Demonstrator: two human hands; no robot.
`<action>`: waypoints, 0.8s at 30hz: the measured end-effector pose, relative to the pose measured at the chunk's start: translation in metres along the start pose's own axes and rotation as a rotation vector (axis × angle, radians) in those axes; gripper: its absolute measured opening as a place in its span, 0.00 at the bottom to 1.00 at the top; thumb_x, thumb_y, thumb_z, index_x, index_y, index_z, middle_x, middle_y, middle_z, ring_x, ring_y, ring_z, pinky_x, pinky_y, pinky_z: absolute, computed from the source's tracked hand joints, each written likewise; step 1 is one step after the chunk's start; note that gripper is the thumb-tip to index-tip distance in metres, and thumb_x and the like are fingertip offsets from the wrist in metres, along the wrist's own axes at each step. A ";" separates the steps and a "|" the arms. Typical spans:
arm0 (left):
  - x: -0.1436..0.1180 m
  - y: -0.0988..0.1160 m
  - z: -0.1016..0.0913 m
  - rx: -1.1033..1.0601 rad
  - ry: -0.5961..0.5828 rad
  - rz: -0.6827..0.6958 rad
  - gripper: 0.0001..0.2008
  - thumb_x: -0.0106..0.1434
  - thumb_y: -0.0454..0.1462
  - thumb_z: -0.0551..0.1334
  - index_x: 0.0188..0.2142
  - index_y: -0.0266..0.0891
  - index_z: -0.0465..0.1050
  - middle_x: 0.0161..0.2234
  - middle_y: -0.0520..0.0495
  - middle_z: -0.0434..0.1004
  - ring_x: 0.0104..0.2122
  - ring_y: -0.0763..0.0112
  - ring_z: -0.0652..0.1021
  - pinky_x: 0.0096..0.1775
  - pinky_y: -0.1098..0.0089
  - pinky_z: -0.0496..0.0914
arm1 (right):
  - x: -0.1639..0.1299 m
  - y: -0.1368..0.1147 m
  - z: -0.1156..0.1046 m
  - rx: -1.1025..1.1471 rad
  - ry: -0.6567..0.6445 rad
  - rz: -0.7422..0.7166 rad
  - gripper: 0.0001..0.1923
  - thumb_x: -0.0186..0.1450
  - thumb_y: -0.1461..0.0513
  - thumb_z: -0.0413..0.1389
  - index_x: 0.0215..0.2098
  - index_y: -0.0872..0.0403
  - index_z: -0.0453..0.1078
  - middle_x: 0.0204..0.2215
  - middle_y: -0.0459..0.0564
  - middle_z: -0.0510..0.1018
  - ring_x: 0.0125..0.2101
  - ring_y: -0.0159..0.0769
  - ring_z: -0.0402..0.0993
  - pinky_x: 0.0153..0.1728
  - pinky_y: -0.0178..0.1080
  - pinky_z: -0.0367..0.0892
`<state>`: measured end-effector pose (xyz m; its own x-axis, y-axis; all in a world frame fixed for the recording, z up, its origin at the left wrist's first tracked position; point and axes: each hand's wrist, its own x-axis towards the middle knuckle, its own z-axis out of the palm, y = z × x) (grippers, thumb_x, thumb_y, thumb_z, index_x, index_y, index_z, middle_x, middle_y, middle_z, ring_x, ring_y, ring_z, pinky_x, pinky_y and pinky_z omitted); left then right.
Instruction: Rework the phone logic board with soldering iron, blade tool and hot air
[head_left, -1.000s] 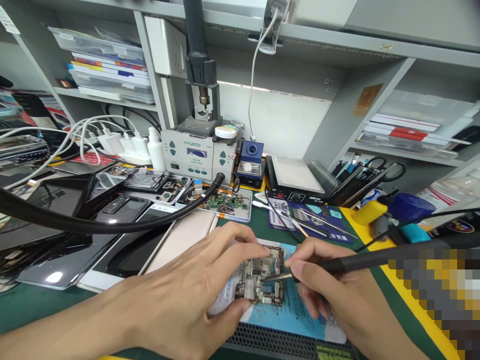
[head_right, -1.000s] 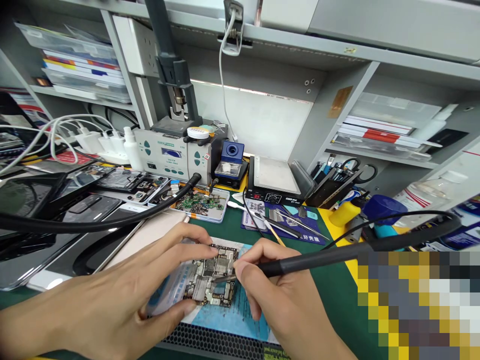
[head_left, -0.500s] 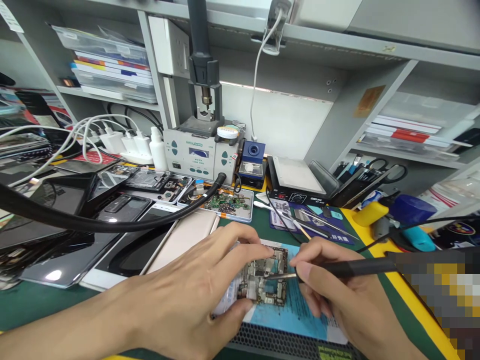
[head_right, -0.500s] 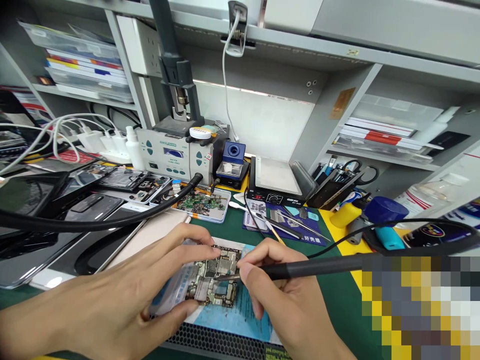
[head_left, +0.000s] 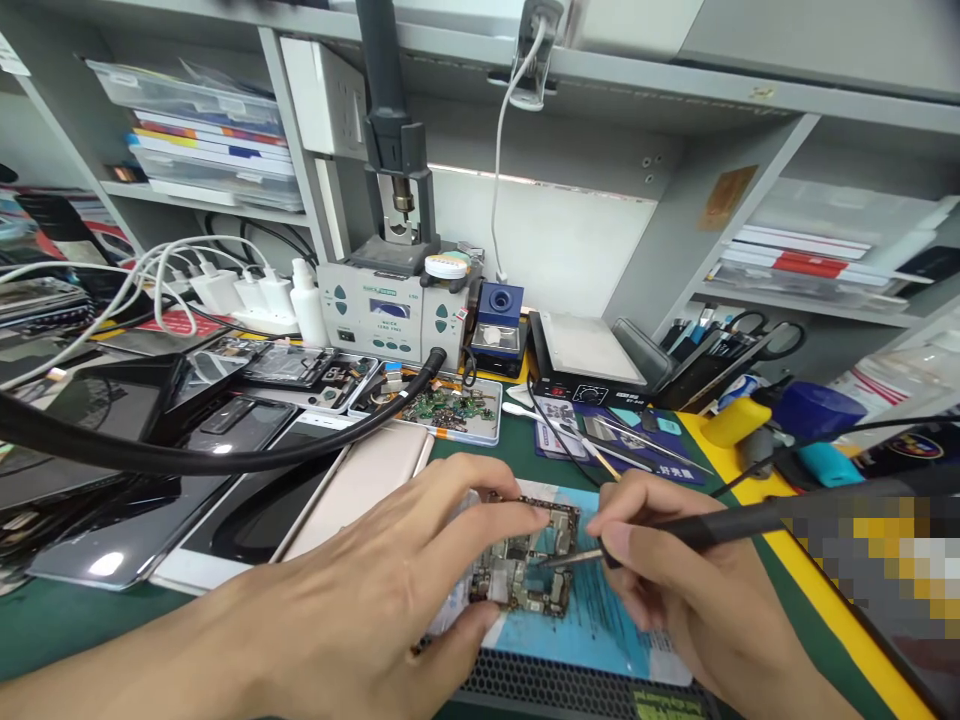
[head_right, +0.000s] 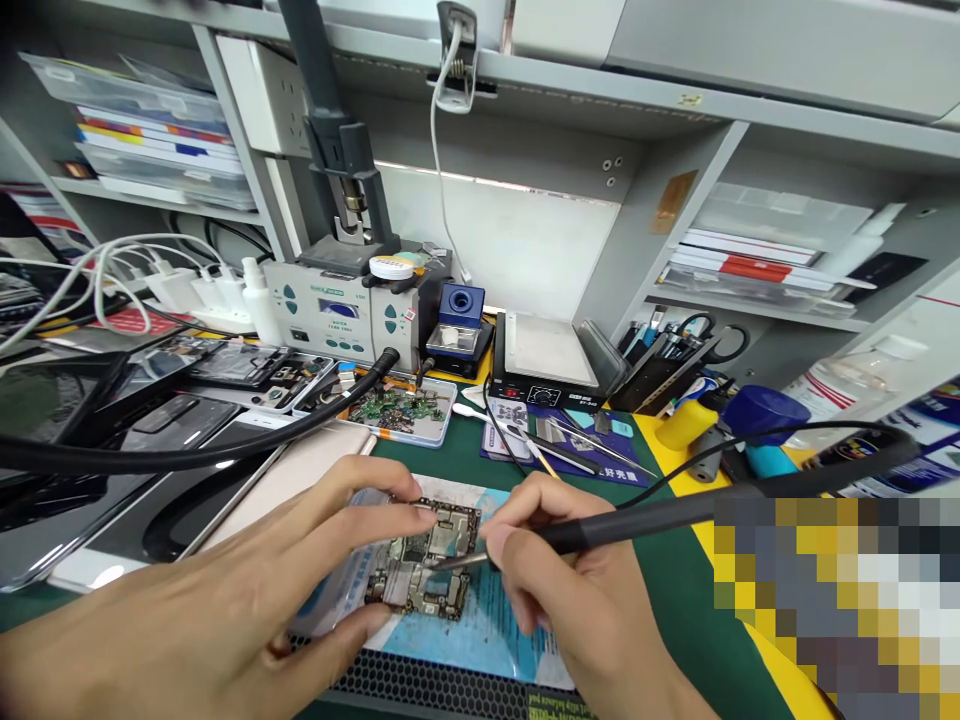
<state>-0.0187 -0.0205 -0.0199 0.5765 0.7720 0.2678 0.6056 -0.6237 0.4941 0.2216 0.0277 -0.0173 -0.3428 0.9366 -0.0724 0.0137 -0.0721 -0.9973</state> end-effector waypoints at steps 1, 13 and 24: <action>0.000 0.000 0.000 0.008 0.000 0.009 0.32 0.63 0.30 0.59 0.64 0.48 0.51 0.61 0.42 0.57 0.61 0.58 0.68 0.62 0.57 0.69 | 0.000 0.000 -0.001 0.029 0.011 0.008 0.13 0.61 0.56 0.65 0.24 0.54 0.73 0.13 0.39 0.62 0.14 0.26 0.57 0.16 0.32 0.47; -0.002 -0.005 0.004 0.059 0.071 0.082 0.09 0.66 0.28 0.59 0.44 0.41 0.69 0.59 0.43 0.59 0.59 0.67 0.69 0.61 0.72 0.66 | 0.001 -0.003 0.002 0.079 0.079 0.038 0.11 0.56 0.58 0.66 0.21 0.54 0.73 0.16 0.40 0.64 0.12 0.22 0.55 0.16 0.31 0.45; -0.003 -0.002 0.003 0.103 0.082 0.068 0.16 0.65 0.29 0.59 0.50 0.44 0.63 0.58 0.45 0.60 0.63 0.70 0.65 0.64 0.74 0.61 | -0.002 -0.001 0.002 0.028 0.051 0.003 0.10 0.58 0.59 0.65 0.23 0.55 0.73 0.17 0.39 0.63 0.14 0.23 0.56 0.17 0.31 0.47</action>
<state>-0.0201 -0.0222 -0.0241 0.5743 0.7322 0.3662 0.6224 -0.6811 0.3858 0.2206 0.0257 -0.0166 -0.2945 0.9526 -0.0766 -0.0114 -0.0837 -0.9964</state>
